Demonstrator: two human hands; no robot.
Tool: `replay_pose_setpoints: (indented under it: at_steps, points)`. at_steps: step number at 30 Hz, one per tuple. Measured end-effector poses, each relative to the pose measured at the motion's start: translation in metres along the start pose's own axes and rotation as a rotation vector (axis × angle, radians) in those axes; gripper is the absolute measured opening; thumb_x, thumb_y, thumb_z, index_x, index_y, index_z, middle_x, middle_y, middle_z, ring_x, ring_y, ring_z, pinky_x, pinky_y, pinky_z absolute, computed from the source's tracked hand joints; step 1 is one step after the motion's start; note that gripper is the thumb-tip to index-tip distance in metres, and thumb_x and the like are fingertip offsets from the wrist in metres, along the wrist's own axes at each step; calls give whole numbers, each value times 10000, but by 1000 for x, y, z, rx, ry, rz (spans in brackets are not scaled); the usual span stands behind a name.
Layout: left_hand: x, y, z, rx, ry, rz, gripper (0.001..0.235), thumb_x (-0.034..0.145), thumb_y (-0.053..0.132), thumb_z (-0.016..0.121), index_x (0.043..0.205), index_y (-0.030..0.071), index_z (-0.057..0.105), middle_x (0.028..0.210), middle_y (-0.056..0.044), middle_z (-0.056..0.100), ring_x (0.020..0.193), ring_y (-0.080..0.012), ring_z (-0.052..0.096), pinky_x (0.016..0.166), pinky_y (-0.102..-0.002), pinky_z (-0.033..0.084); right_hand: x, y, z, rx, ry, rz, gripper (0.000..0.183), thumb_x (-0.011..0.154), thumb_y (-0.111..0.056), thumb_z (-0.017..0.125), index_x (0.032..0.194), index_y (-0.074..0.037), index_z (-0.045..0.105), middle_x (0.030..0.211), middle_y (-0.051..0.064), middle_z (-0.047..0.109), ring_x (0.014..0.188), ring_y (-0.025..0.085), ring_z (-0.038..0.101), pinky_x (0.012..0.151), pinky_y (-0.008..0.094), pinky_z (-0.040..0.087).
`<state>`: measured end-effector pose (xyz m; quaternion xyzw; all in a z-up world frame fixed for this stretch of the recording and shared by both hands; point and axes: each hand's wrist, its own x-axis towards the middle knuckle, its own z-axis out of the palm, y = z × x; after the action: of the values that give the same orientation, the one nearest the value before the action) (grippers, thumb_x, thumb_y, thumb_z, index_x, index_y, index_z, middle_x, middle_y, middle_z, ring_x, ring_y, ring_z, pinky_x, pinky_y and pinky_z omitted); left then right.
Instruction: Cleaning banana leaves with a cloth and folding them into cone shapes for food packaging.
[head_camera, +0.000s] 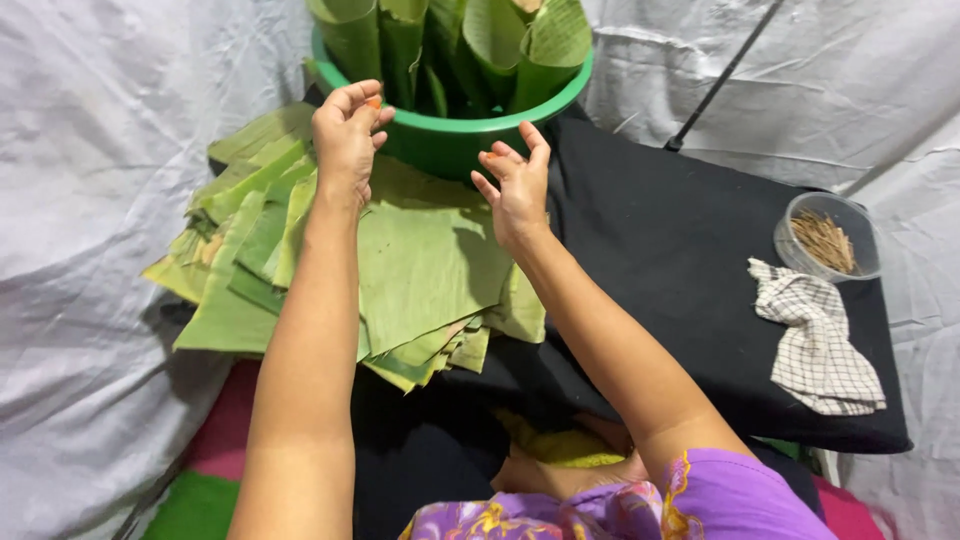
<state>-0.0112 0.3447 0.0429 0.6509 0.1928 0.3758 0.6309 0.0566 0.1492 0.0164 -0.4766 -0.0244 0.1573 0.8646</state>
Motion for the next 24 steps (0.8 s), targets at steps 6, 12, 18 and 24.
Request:
replay_pose_setpoints:
  at_steps: [6,12,18,24]
  points:
    - [-22,-30,-58,360,69,142,270,873,109,653,1124,139,747,934,-42,715,884,-152,703,774,-305,568,-13,75,-14,-589,-491,-306,594,843,-30,766,1399,-187,623,1216,136,651,1199,269,620,1018,442,527]
    - [-87,-63,-124,927,-193,-68,508,883,368,725,1335,151,642,1062,-131,723,1081,-311,689,909,-480,538,-92,74,-4,-1644,-947,-490,546,953,-585,578,1431,-322,559,1523,96,428,1462,430,345,1137,672,301]
    - [-153,-28,-107,831,-222,-240,661,857,360,723,1450,158,514,822,-37,768,927,-263,740,876,-428,558,-106,88,-25,-1642,-944,-598,708,1012,-670,391,1587,-260,353,1605,133,338,1509,445,245,1180,653,188]
    - [-152,-31,-91,163,-157,-294,659,888,40,665,1492,50,400,816,-111,669,476,-175,630,473,-244,561,-121,54,-24,-1487,-1034,-411,1258,656,-768,782,1646,-234,218,1634,191,303,1523,449,244,1203,654,203]
